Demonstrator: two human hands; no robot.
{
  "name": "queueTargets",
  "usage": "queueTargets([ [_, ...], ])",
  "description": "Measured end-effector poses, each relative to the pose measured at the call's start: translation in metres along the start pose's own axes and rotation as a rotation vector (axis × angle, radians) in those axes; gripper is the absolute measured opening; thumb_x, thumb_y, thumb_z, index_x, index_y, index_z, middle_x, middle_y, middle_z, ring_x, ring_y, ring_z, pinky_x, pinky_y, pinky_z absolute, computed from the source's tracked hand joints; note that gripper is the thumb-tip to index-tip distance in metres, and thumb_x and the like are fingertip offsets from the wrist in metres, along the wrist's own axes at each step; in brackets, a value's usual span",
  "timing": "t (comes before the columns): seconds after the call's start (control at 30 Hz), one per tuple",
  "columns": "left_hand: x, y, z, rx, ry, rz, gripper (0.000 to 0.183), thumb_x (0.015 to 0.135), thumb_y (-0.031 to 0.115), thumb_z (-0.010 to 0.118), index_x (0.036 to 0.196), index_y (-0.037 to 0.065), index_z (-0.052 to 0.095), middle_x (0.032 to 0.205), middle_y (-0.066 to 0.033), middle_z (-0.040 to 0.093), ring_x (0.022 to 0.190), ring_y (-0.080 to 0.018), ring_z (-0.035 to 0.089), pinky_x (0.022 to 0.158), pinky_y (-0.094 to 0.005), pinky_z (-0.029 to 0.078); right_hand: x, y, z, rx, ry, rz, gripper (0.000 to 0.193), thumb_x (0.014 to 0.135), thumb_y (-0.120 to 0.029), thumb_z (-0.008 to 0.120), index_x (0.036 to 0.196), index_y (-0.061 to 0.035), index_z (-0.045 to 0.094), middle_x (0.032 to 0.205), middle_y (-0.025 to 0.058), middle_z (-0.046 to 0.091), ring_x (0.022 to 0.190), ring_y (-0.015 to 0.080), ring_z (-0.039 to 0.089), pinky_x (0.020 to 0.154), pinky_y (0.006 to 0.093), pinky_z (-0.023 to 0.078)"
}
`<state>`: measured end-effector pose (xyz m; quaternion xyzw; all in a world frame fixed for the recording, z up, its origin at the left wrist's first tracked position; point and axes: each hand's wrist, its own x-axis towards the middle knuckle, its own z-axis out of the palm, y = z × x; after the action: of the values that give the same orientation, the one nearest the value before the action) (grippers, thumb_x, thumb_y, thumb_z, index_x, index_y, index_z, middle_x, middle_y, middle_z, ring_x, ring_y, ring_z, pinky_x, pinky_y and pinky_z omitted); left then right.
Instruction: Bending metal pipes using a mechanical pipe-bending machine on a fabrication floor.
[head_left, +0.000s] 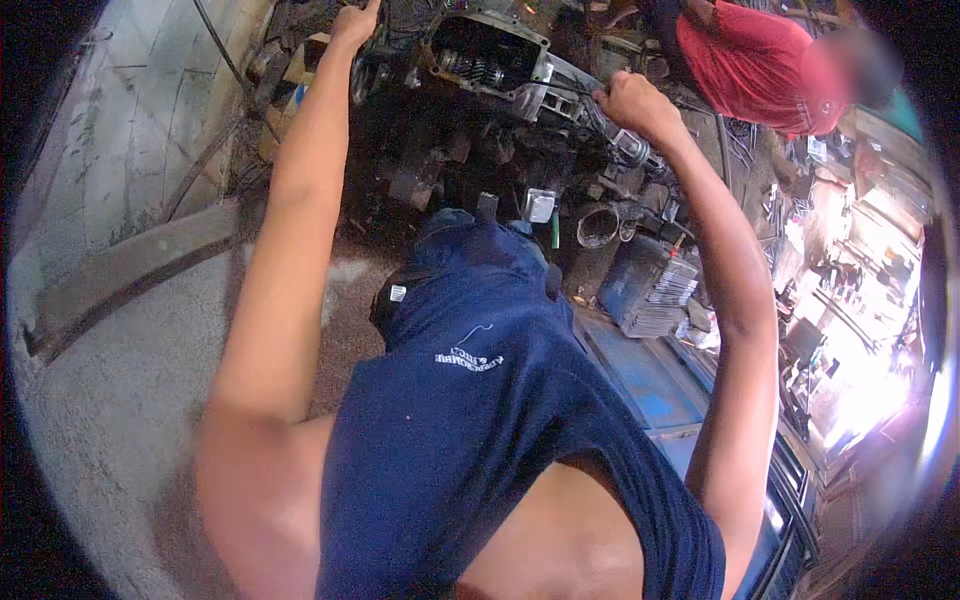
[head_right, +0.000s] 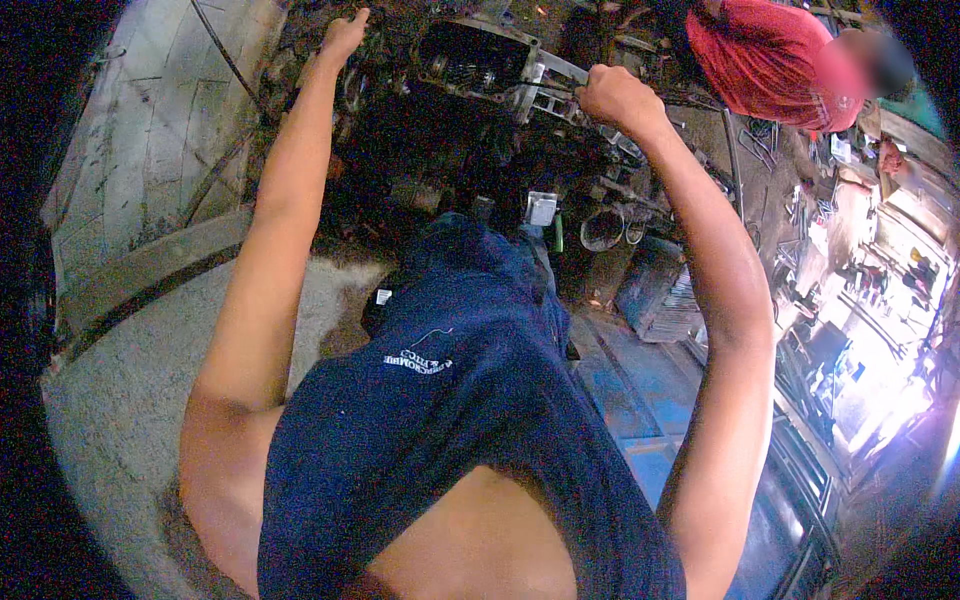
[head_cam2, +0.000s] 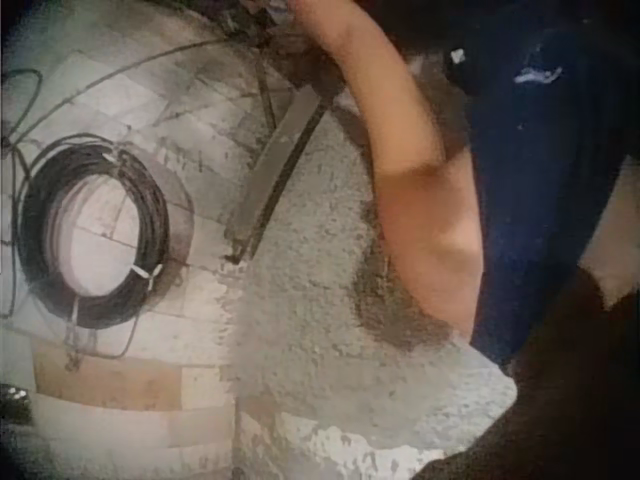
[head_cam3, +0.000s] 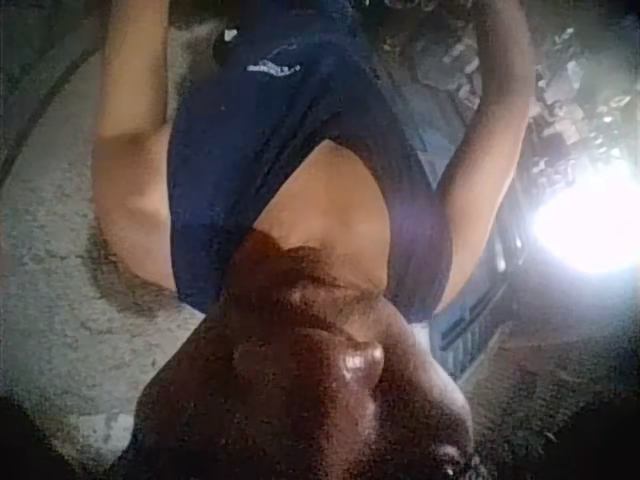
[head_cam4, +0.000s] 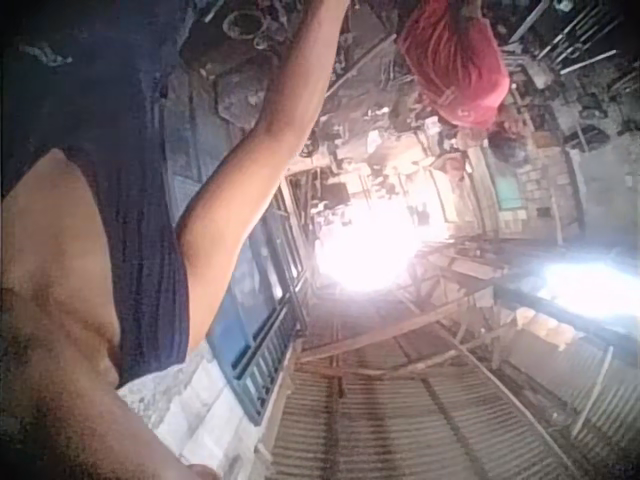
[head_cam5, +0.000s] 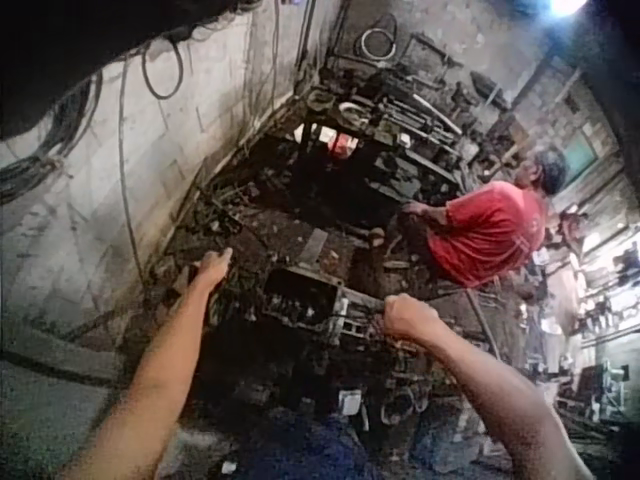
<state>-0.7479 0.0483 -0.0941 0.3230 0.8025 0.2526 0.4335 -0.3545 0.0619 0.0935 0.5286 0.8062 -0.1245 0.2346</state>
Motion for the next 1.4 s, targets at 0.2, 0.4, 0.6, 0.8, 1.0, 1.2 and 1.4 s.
queueTargets([
  [0.2,-0.035,0.017,-0.031,0.087,0.033,-0.264,0.068,0.099,0.048,0.037,0.147,0.001,0.023,0.15,-0.0183,0.029,0.135,-0.0356,0.034,0.11,-0.0493,0.03,0.022,-0.004,-0.002,-0.071,-0.075,-0.153,0.042,0.088,-0.037,0.054,0.105,0.0003,0.063,0.106,0.0281,0.063,0.103,0.0421,0.06,0.089,0.0488,0.049],
  [0.4,-0.028,0.022,-0.015,0.04,0.068,-0.252,0.068,0.098,0.048,0.04,0.145,0.002,0.027,0.15,-0.0178,0.03,0.136,-0.0356,0.032,0.11,-0.0494,0.031,0.016,0.01,0.006,-0.027,0.067,-0.221,0.045,0.089,-0.036,0.058,0.084,0.0084,0.061,0.088,0.0326,0.062,0.09,0.0457,0.061,0.079,0.0495,0.049],
  [0.6,-0.004,-0.089,0.01,0.049,0.379,0.284,0.063,0.088,0.059,0.051,0.096,-0.002,0.067,0.088,-0.0224,0.065,0.087,-0.0379,0.061,0.08,-0.049,0.044,0.026,0.016,0.016,-0.053,-0.044,-0.152,0.042,0.087,-0.037,0.057,0.098,0.0038,0.063,0.102,0.0298,0.063,0.099,0.0433,0.061,0.086,0.0485,0.05],
  [0.8,-0.028,-0.13,0.014,-0.294,0.323,0.3,0.055,0.093,0.051,0.05,0.094,-0.002,0.066,0.075,-0.0159,0.063,0.071,-0.035,0.057,0.07,-0.0504,0.042,0.021,-0.003,0.011,0.041,-0.087,-0.089,0.048,0.084,-0.038,0.06,0.105,0.0046,0.062,0.106,0.0305,0.062,0.104,0.0419,0.06,0.091,0.0446,0.048],
  [1.0,-0.011,-0.051,0.027,-0.028,0.451,0.361,0.07,0.089,0.061,0.047,0.107,-0.004,0.064,0.111,-0.0253,0.063,0.103,-0.0433,0.059,0.088,-0.0511,0.044,0.022,0.017,0.014,0.02,-0.161,0.035,0.054,0.083,-0.041,0.061,0.111,0.0059,0.059,0.113,0.0281,0.061,0.107,0.0412,0.059,0.094,0.0438,0.047],
  [1.2,0.081,-0.101,-0.017,0.363,0.312,0.12,0.089,0.083,0.066,0.052,0.119,-0.015,0.053,0.118,-0.0352,0.055,0.108,-0.046,0.056,0.093,-0.0512,0.044,0.025,-0.011,0.004,-0.013,-0.125,-0.189,0.049,0.086,-0.039,0.058,0.105,0.006,0.06,0.109,0.0292,0.062,0.105,0.0422,0.059,0.091,0.0454,0.048],
  [1.4,0.021,-0.087,0.017,0.056,0.366,0.196,0.089,0.083,0.068,0.052,0.118,-0.014,0.054,0.122,-0.0348,0.053,0.113,-0.044,0.053,0.096,-0.0471,0.042,0.032,0.022,0.019,0.006,-0.037,-0.228,0.047,0.088,-0.038,0.056,0.094,0.0075,0.062,0.098,0.0309,0.063,0.098,0.0448,0.06,0.085,0.0484,0.049],
])
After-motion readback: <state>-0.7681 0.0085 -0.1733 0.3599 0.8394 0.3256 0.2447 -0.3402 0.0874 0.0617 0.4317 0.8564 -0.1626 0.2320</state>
